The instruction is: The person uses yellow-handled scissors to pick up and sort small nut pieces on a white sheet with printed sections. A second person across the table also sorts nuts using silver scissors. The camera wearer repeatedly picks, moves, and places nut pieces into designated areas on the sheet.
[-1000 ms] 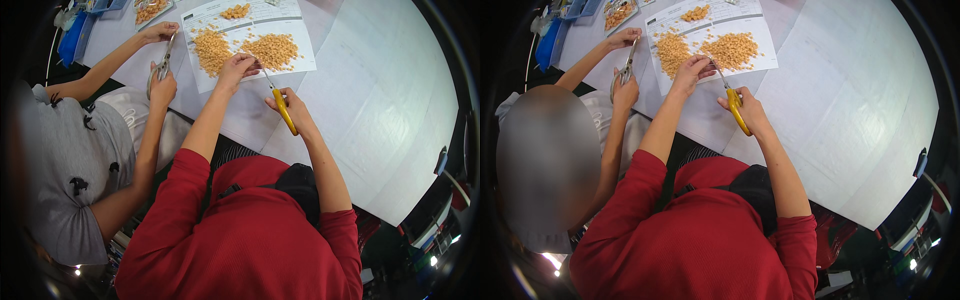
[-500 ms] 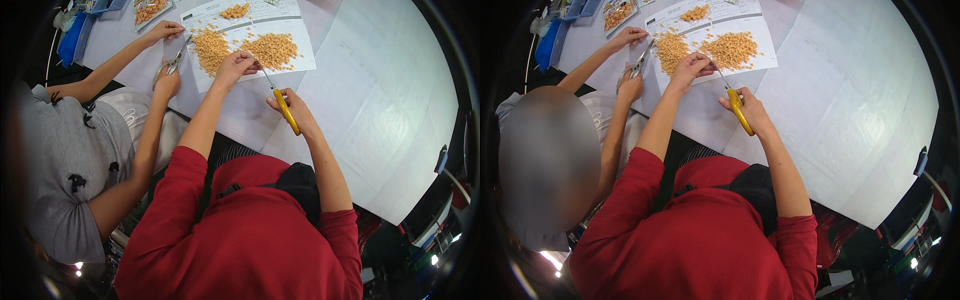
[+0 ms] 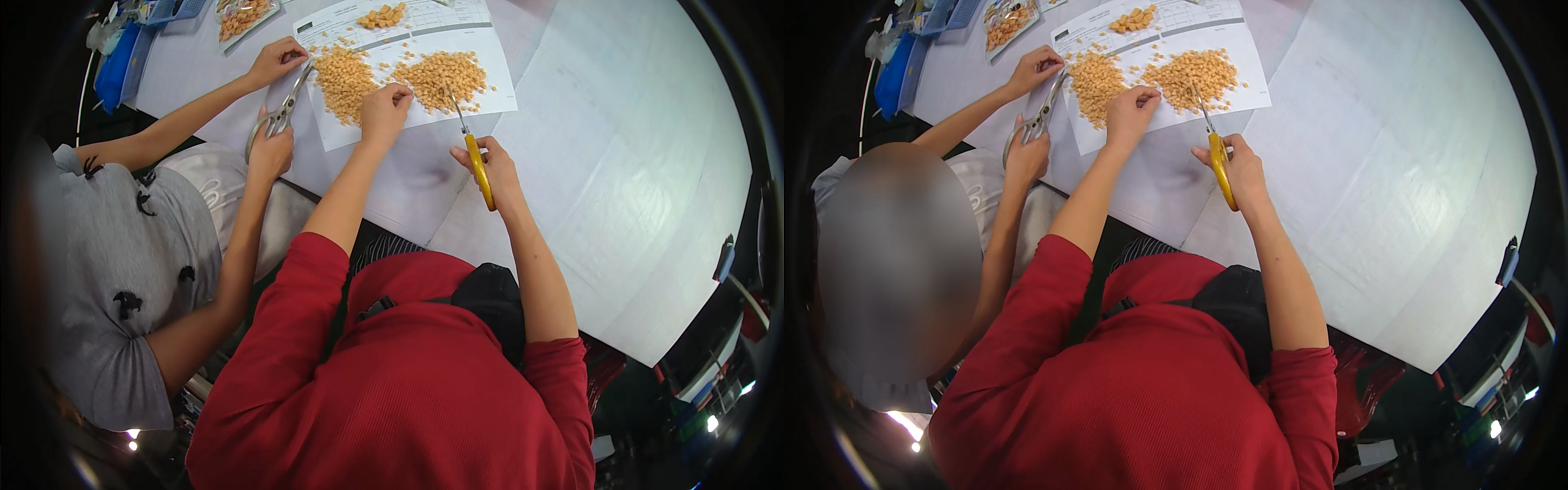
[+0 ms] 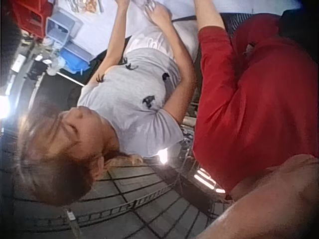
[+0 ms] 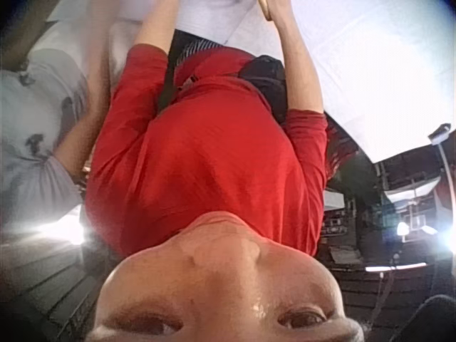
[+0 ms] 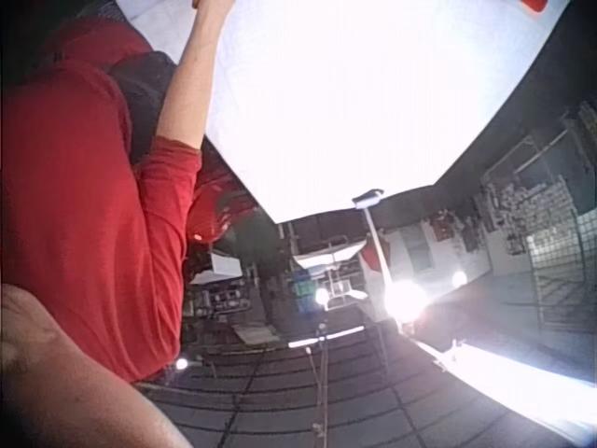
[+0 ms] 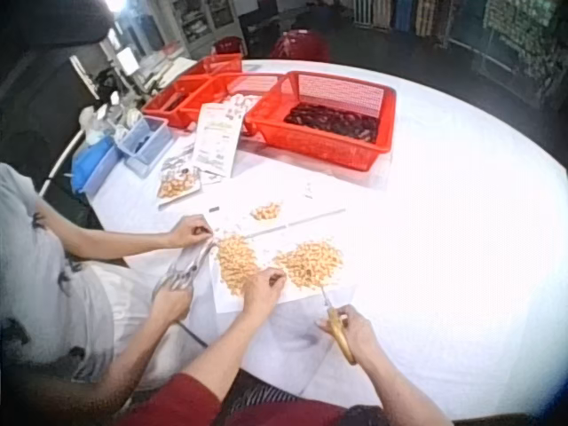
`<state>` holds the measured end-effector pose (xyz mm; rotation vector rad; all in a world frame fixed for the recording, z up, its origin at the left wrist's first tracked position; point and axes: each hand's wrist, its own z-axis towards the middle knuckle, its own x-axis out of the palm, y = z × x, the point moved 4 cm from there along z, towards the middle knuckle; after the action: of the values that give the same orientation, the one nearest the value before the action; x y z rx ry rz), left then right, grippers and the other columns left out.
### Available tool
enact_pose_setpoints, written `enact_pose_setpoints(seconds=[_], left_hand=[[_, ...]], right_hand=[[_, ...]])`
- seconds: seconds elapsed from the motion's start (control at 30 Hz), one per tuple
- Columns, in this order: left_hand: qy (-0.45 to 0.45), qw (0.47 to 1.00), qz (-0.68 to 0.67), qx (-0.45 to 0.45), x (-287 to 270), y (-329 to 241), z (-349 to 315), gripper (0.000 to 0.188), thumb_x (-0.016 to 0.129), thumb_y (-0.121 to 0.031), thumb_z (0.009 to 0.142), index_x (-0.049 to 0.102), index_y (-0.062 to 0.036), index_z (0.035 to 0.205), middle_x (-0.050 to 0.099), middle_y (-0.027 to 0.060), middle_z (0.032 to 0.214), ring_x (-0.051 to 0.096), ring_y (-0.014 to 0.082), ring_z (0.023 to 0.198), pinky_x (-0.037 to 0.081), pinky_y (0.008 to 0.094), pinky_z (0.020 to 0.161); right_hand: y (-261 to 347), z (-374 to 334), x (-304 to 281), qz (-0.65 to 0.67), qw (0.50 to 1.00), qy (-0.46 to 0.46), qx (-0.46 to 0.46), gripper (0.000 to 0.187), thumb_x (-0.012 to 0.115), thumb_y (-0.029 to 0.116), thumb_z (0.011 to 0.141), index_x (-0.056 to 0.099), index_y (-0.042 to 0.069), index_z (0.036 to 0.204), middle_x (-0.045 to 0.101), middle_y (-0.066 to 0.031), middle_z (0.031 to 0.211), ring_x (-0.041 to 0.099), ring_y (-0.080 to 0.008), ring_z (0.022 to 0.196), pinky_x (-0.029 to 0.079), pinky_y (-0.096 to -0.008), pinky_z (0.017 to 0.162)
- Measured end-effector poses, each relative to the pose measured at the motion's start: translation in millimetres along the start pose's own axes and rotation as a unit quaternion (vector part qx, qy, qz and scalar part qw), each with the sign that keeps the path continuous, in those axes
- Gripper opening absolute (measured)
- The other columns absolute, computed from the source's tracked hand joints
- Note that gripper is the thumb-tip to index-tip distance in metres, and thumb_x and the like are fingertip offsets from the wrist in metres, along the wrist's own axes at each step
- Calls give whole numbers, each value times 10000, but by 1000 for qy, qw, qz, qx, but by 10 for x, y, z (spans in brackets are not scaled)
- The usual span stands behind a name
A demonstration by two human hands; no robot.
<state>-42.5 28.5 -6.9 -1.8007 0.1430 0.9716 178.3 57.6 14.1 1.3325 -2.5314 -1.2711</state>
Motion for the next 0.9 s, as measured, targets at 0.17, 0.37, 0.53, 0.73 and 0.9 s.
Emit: enact_pose_setpoints(seconds=[0.17,0.37,0.53,0.73,0.9], left_hand=[[-50,992,75,86,138,-75,20,109,685,-135,786,681,-52,856,681,104,789,659,222,717,508,329,665],[-60,982,144,109,191,-114,50,89,672,-116,791,658,-58,858,659,116,789,628,290,735,485,397,662],[-44,974,175,137,190,-101,37,137,672,-113,788,652,-70,917,655,113,801,620,264,733,488,372,663],[24,941,-274,-196,147,146,15,160,682,-126,825,664,-73,975,662,15,843,604,100,805,485,275,632],[57,815,-484,-314,118,182,-78,184,653,-119,864,636,-60,1038,653,17,937,612,111,857,495,255,667]], right_hand=[[3,-8,-27,3,1000,-2,22,697,734,562,711,561,-10,1069,616,-157,712,618,-232,656,485,-340,602],[34,-25,-17,9,1000,0,10,700,729,564,716,555,-13,1072,622,-169,726,627,-241,665,489,-343,605],[104,-66,-1,10,1000,7,2,700,723,567,722,547,-11,1077,641,-204,778,644,-272,696,500,-356,631],[135,-115,46,-19,999,12,-22,735,696,585,738,515,-14,1123,645,-238,828,658,-308,743,507,-374,668],[233,-181,104,-98,993,14,-60,724,661,588,765,485,-3,1143,653,-230,920,647,-362,868,501,-416,747]])
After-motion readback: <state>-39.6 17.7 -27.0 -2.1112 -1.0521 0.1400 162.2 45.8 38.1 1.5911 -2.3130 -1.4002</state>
